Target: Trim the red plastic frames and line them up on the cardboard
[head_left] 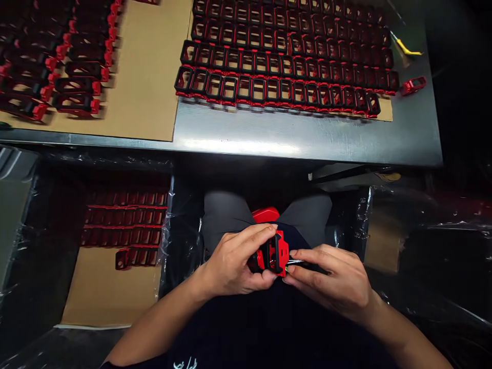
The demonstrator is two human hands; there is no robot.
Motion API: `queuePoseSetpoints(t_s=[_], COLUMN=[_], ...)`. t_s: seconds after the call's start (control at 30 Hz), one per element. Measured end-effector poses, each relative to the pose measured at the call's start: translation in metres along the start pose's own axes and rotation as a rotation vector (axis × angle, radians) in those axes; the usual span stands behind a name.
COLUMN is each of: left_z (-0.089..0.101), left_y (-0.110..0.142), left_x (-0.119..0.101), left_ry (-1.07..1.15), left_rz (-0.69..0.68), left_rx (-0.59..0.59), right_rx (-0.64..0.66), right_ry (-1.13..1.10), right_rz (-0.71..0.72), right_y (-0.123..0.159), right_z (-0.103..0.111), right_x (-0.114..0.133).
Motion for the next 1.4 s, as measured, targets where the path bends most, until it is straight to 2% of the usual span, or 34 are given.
queuePoseSetpoints(t_s=[0.2,0.53,0.73,0.93,1.03,1.1,1.17,1.3,1.4], left_z=[0.000,-0.002,-0.004,-0.004,0.000,0.004,0.009,0.014,0.014], left_y=[-0.002,-0.004,-0.002,-0.001,0.003,0.009,0.017,0.031,0.037], left_x=[-0.003,-0.005,-0.005,-0.003,0.002,0.007,0.011,0.018,0.020], left_ry=[-0.008,-0.043,-0.051,-0.077,-0.030,0.044,0.145,0.334,0.401], left_rz=[-0.018,-0.046,-0.060,0.003,0.064,0.094,0.110,0.132,0.144], left_rx=[-0.012,0.009,0.022,0.031,-0.018,-0.083,-0.147,-0.251,-0.297], right_rx=[-0.081,-0.056,0.007,0.076,0.019,-0.066,-0.172,-0.346,-0.322], right_ry=[-0.047,-0.071,-0.112,-0.078,-0.028,-0.007,0.048,0.193,0.198], right_rz=[-0.010,-0.015,0.022,0.088,0.105,0.093,0.048,-0.113,-0.270], right_y=[0.003,0.004,0.008,0.009,0.002,-0.010,-0.031,-0.088,-0.126], right_z=[0.005,0.003,-0.003,-0.009,-0.006,0.000,0.007,0.010,-0.001], right_x=[0.000,0.001,0.002,0.009,0.006,-0.007,-0.035,-0.117,-0.173])
Point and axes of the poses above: each hand's wrist, its own y-axis away from the middle knuckle, its own z-axis out of the back of the hand, x = y × z, the point moved 9 cm from there along -y, towards the middle knuckle, and after that the axes turned 1 degree about y, right-handed, at the moved point
